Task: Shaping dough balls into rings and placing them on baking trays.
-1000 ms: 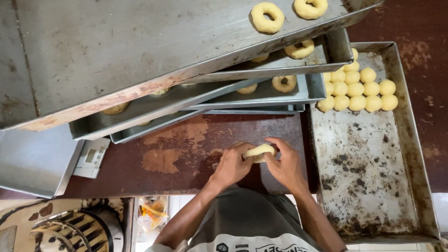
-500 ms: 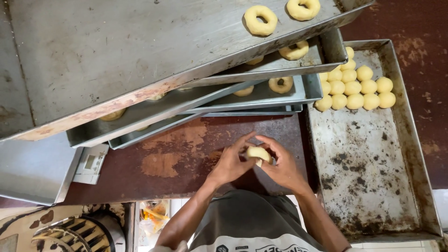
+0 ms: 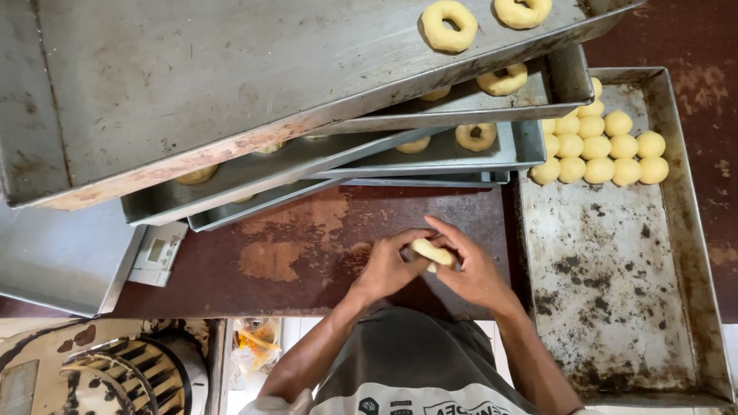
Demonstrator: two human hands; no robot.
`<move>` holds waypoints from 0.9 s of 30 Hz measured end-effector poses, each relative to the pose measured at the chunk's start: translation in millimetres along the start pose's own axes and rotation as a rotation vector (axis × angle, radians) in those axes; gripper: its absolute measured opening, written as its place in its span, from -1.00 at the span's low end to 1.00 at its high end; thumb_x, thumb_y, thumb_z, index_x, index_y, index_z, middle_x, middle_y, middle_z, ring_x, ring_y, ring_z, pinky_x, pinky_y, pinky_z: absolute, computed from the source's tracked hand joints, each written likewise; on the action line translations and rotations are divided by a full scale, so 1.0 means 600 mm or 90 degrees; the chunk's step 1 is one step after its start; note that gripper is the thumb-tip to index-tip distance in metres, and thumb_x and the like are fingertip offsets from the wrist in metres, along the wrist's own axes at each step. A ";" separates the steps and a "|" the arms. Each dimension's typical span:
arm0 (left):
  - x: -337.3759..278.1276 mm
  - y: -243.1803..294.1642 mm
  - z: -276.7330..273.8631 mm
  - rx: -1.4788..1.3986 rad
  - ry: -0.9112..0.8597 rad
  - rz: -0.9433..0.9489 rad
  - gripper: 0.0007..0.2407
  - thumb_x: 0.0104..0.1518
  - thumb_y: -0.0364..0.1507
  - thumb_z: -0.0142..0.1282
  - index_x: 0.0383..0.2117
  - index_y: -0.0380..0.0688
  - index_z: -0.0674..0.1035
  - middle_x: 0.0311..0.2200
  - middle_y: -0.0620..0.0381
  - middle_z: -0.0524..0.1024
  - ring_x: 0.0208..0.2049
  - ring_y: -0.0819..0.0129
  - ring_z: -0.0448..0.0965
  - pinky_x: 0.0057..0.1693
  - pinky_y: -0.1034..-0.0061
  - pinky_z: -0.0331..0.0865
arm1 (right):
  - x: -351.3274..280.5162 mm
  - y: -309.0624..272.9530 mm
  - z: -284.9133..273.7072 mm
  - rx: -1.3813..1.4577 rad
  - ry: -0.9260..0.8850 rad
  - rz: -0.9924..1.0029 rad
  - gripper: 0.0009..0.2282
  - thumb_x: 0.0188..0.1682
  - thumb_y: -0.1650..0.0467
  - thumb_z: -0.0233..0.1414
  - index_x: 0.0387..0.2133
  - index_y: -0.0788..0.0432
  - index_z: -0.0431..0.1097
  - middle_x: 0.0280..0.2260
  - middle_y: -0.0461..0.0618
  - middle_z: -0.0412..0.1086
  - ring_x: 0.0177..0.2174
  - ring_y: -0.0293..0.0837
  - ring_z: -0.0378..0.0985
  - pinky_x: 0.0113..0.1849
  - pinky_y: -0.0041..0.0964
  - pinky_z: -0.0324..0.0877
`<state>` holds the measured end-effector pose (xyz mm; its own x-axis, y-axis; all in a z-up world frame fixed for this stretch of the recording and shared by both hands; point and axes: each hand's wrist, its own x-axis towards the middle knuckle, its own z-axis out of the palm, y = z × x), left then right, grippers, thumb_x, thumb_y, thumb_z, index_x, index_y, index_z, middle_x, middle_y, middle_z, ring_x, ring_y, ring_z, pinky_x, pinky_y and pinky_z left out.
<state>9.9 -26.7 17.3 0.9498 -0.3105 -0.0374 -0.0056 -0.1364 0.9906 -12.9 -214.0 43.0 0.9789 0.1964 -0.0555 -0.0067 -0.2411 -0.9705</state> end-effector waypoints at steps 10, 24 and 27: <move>0.007 -0.006 0.002 -0.095 0.038 0.011 -0.74 -0.11 -0.60 0.27 -0.24 -0.13 0.71 0.03 -0.20 0.58 0.01 -0.15 0.60 0.00 0.16 0.53 | 0.008 0.028 0.002 0.042 0.115 0.051 -0.36 -0.31 0.60 0.20 0.18 0.17 0.35 -0.40 0.02 0.39 -0.39 -0.13 0.43 -0.34 -0.25 0.45; -0.013 0.024 -0.022 -0.154 -0.035 0.104 -0.25 -0.02 -0.58 0.36 0.38 -0.27 0.20 0.16 -0.48 0.36 0.18 -0.40 0.37 0.25 -0.15 0.28 | 0.041 -0.068 -0.050 -0.145 -0.016 0.154 -0.84 -0.33 0.50 0.21 -0.45 0.23 0.59 -0.66 0.13 0.49 -0.59 -0.12 0.46 -0.58 -0.20 0.38; -0.013 -0.005 -0.048 -0.179 -0.042 0.012 -0.42 0.05 -0.55 0.32 0.28 -0.18 0.41 0.19 -0.31 0.38 0.20 -0.28 0.40 0.21 -0.10 0.35 | 0.081 -0.201 -0.103 -0.274 -0.106 0.094 -0.84 -0.27 0.57 0.15 -0.40 0.31 0.59 -0.59 0.29 0.53 -0.61 0.14 0.59 -0.56 -0.09 0.56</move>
<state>11.8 3.3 18.1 0.9281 -0.3718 -0.0187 0.0733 0.1332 0.9884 48.0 -234.1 172.1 0.9278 0.2714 -0.2562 -0.0239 -0.6419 -0.7665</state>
